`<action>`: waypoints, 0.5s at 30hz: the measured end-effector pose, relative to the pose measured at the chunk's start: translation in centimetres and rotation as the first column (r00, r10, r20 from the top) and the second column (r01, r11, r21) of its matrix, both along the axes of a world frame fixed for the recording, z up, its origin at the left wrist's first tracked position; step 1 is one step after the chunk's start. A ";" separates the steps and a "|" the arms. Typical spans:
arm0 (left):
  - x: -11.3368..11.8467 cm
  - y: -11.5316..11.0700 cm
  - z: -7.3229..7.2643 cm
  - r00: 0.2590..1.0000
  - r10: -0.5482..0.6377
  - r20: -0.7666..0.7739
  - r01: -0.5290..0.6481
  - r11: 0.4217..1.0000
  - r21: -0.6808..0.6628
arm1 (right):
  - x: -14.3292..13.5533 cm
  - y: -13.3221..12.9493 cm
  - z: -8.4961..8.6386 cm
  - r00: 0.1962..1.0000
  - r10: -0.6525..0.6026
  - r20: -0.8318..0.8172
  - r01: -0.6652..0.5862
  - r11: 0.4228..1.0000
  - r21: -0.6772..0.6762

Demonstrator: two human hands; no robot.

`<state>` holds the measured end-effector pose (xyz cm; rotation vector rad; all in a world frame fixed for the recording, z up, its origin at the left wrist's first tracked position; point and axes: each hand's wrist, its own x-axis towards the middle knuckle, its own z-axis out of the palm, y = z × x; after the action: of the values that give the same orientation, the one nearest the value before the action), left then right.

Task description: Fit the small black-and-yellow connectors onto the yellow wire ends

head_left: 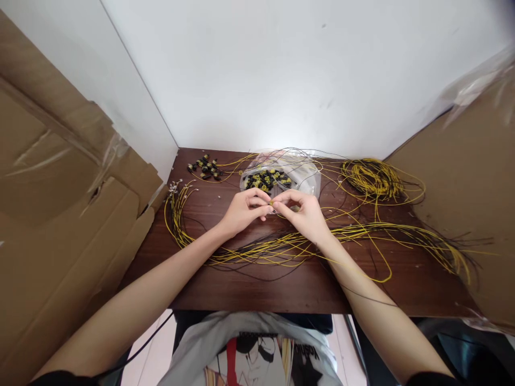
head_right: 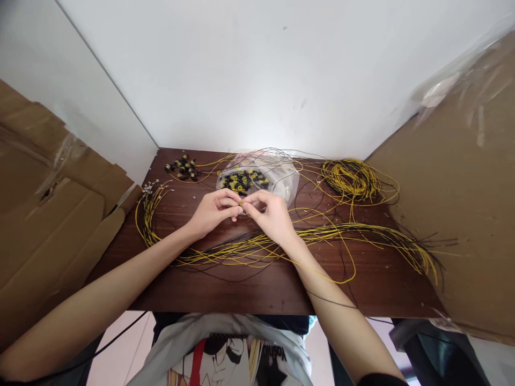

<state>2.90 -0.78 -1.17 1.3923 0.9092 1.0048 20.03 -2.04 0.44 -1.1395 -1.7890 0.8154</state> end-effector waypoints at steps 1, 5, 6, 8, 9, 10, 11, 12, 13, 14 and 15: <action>0.0 0.0 0.0 1.000 0.008 0.003 -0.008 1.000 -0.002 | 0.0 0.0 0.0 1.000 -0.008 -0.009 0.008 1.000 0.000; 0.0 0.1 0.0 0.999 0.027 0.041 -0.026 0.999 -0.021 | -0.1 -0.1 0.1 0.999 -0.030 -0.026 0.030 0.999 0.018; 0.0 0.1 0.0 0.998 0.028 0.056 -0.027 0.999 -0.025 | -0.2 -0.1 0.1 0.999 -0.029 -0.027 0.030 0.999 0.024; 0.0 0.1 0.1 0.996 0.025 0.085 -0.022 0.999 -0.039 | -0.2 -0.1 0.1 0.999 -0.027 -0.031 0.028 0.999 0.037; 0.0 0.1 0.2 0.995 0.023 0.097 -0.018 0.999 -0.048 | -0.2 -0.2 0.1 0.999 -0.030 -0.032 0.031 0.999 0.044; 0.0 0.1 0.2 0.994 0.021 0.106 -0.015 0.998 -0.058 | -0.3 -0.2 0.1 0.999 -0.035 -0.032 0.036 0.998 0.049; -0.1 0.2 0.3 0.993 0.019 0.114 -0.012 0.998 -0.068 | -0.3 -0.2 0.1 0.999 -0.041 -0.031 0.042 0.998 0.053; -0.1 0.2 0.3 0.993 0.019 0.119 -0.010 0.997 -0.076 | -0.3 -0.2 0.1 0.998 -0.047 -0.031 0.049 0.997 0.056; -0.2 0.2 0.4 0.992 0.020 0.126 -0.010 0.997 -0.083 | -0.3 -0.3 0.1 0.998 -0.053 -0.031 0.055 0.997 0.059; -0.2 0.2 0.4 0.991 0.022 0.133 -0.010 0.996 -0.087 | -0.3 -0.3 0.1 0.998 -0.058 -0.035 0.060 0.996 0.061; -0.3 0.3 0.4 0.990 0.022 0.140 -0.010 0.996 -0.089 | -0.3 -0.3 0.1 0.997 -0.059 -0.040 0.062 0.996 0.064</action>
<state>2.63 -0.50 -0.81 1.2261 0.8510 1.0486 19.72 -2.31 0.57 -1.1230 -1.7289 0.7334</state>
